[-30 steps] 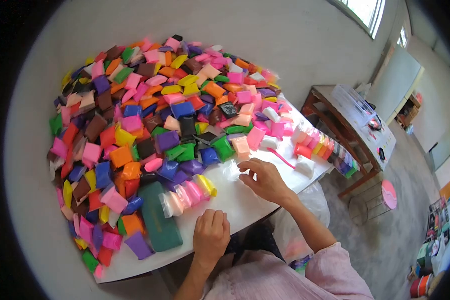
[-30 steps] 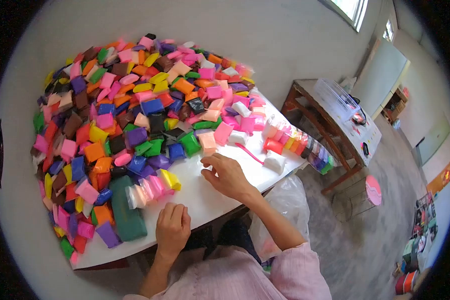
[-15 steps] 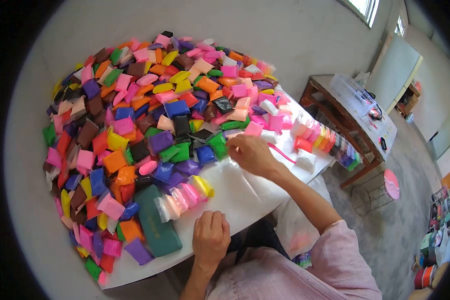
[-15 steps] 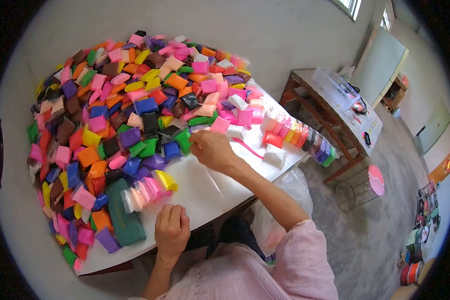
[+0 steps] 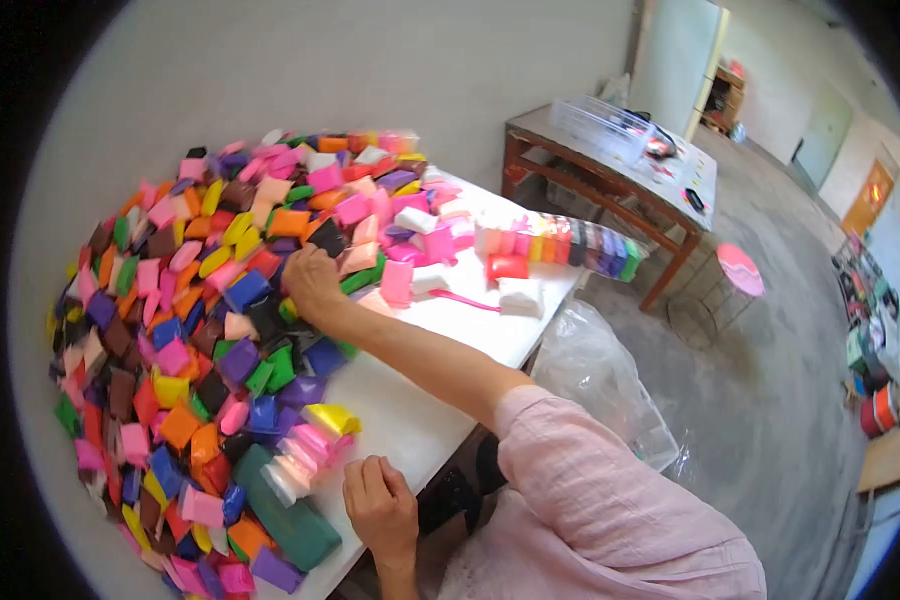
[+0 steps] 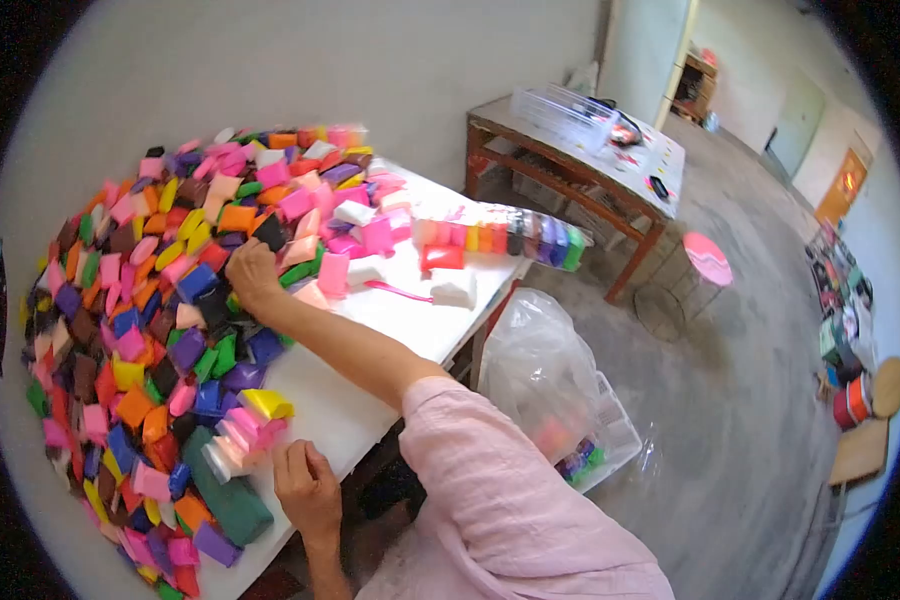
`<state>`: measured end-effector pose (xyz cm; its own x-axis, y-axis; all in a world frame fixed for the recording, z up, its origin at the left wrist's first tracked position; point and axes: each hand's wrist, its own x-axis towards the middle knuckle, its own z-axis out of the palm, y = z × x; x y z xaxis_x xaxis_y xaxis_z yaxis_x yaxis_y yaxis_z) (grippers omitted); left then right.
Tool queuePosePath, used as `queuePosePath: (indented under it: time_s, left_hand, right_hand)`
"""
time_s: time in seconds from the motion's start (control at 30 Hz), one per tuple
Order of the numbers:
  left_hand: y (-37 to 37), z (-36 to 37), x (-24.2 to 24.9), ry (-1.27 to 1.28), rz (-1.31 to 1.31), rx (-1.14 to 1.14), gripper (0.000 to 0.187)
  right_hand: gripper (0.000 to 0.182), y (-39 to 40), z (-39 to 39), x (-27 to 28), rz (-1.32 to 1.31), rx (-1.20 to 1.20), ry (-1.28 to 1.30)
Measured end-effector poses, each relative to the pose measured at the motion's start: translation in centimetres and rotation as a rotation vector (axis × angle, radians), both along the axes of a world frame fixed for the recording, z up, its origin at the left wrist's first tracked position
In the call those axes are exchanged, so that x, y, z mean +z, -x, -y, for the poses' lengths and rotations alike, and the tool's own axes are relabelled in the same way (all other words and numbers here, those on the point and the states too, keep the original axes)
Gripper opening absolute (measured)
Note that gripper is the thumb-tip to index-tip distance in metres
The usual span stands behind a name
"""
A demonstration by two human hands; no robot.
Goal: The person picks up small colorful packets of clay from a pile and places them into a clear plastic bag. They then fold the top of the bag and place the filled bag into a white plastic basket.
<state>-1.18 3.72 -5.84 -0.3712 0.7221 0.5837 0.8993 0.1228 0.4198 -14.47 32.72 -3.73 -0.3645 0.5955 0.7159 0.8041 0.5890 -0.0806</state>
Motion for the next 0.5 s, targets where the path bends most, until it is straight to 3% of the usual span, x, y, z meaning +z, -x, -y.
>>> queuePosePath:
  time_s: [0.33, 0.5]
  left_hand:
    - [-0.1, 0.0, 0.0, -0.003, -0.006, -0.01, 0.004]
    - [-0.2, 0.2, 0.2, -0.017, 0.001, -0.017, 0.004]
  right_hand:
    - [0.021, -1.3, 1.3, -0.2, -0.005, 0.002, 0.023]
    - [0.017, -1.8, 0.8, -0.4, -0.012, 0.215, -0.026]
